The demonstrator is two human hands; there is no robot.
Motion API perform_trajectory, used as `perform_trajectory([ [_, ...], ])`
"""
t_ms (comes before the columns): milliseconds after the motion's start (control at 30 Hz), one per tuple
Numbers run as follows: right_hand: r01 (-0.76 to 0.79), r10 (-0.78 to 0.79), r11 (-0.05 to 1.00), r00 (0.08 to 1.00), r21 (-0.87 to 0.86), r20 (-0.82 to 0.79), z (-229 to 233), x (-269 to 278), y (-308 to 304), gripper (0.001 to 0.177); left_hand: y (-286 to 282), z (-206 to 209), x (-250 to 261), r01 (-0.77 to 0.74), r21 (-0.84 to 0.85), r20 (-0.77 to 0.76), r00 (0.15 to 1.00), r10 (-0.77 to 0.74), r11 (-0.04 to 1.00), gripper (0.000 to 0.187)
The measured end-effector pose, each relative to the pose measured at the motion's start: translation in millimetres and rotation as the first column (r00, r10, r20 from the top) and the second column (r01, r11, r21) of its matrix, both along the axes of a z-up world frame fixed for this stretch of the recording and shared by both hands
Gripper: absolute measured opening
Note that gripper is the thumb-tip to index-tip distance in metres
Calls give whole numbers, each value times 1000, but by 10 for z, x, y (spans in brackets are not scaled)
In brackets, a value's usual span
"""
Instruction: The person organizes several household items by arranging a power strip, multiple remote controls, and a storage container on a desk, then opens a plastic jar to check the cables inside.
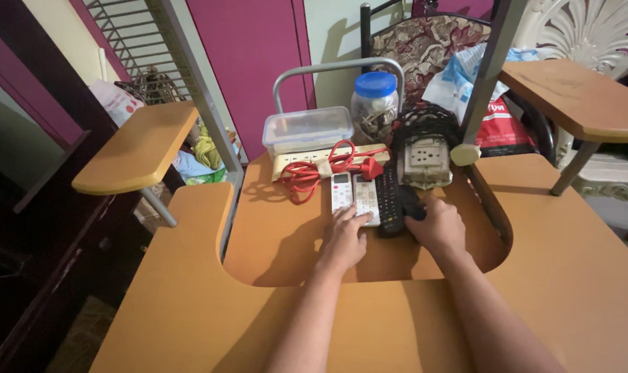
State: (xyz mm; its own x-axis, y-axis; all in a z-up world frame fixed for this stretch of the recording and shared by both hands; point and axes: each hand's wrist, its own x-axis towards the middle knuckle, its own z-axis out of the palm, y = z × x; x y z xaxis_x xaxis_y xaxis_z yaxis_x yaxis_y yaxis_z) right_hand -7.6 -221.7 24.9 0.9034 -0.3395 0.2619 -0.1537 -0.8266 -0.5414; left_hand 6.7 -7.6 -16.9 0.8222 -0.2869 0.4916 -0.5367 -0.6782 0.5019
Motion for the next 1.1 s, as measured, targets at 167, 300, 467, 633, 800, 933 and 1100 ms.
perform_trajectory([
  [167,16,-11,997,998,-72,64,34,-47,79,38,11,-15,-6,1,-12,-2,1000,-1,1000,46],
  [300,20,-7,997,986,-79,165,13,-32,102,28,8,-37,4,-2,-12,10,1000,2,1000,47],
  [467,207,-169,958,966,-198,193,41,-106,175,38,-19,-40,46,-52,-168,28,998,57,984,53],
  [633,20,-22,1000,995,19,99,-99,-12,8,39,28,11,27,-112,-140,-42,993,107,984,50],
  [800,-151,172,985,867,-81,468,-224,98,102,33,45,-99,93,-78,-91,27,996,81,993,42],
  [933,-337,380,925,794,-176,475,-48,-45,508,28,34,-174,131,-43,-174,57,997,54,984,41],
  [1100,-379,463,868,852,-322,243,159,-195,652,34,11,-156,113,-108,-265,10,993,114,958,58],
])
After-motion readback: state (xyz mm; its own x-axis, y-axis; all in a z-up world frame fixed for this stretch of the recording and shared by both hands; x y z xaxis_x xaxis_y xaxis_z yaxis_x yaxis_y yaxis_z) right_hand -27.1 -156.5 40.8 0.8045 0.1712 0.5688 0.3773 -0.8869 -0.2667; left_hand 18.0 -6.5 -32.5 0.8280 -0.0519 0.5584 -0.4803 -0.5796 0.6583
